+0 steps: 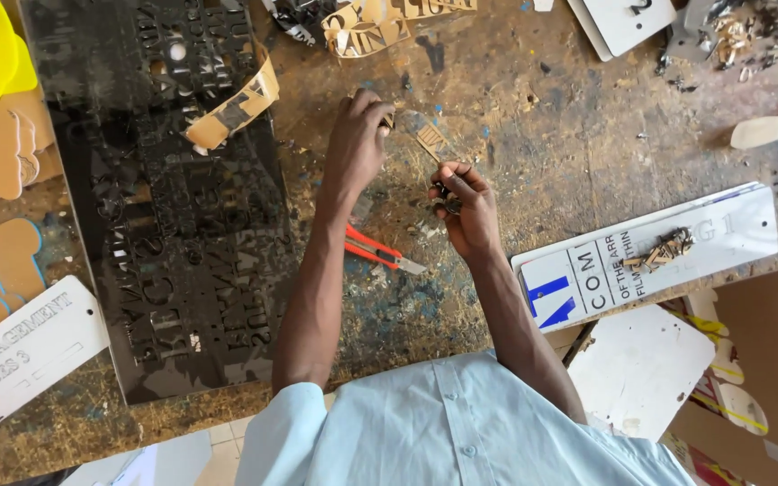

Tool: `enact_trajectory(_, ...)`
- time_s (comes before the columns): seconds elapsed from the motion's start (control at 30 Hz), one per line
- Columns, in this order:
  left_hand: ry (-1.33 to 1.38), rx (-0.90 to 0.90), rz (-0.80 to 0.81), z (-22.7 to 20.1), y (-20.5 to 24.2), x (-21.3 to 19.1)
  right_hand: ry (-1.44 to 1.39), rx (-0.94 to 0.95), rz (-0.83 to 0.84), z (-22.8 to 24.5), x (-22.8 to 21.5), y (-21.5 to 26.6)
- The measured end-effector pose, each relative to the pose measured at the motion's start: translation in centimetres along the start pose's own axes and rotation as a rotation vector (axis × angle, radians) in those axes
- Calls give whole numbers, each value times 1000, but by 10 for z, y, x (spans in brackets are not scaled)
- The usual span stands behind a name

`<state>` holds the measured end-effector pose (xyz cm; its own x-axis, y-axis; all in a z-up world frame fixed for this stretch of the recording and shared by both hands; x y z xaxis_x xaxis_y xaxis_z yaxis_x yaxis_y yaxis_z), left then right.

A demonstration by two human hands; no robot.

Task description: The person uses a red utility knife to cut and remove excess material from a cardboard stencil featuring text such as 'ADMINISTRATION' and 'IRRIGATION'. They carefully scrape the surface to clean the cut letters and then gather the small cardboard scraps from the workbench, placing them onto a white rectangular board.

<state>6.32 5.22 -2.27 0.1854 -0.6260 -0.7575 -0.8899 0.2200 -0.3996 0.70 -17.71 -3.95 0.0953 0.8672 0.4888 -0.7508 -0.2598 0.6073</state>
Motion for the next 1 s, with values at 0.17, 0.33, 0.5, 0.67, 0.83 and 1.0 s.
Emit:
enact_trajectory(0.17,-8,46,-10,-3,1,-2,-40,73,28,-7,-5,15)
enact_trajectory(0.33,-132,92,-24,-2,4,6,-67,132,31,-16,-5,23)
enact_trajectory(0.5,-153,93,-3,-2,5,10,-74,142,82,-21,-9,25)
enact_trajectory(0.67,-98,89,-11,-7,1,3,-121,147,125,-28,-17,22)
enact_trajectory(0.83,242,29,-79,-76,8,-31,-213,220,138,-23,-9,36)
enact_trajectory(1.0,403,175,23,-161,24,-34,-396,283,131,-19,-7,46)
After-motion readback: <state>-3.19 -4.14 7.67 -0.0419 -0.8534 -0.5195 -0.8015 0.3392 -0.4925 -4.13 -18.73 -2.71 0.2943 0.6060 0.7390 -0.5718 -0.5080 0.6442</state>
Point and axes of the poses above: each hand's wrist, its own y-axis away from the middle knuckle, its own x-axis out of the palm, z = x × y, the point moved 4 cm from there along -y, towards the middle knuckle, and after that the axes turned 15 degrees about x, right-handed, at the moved point
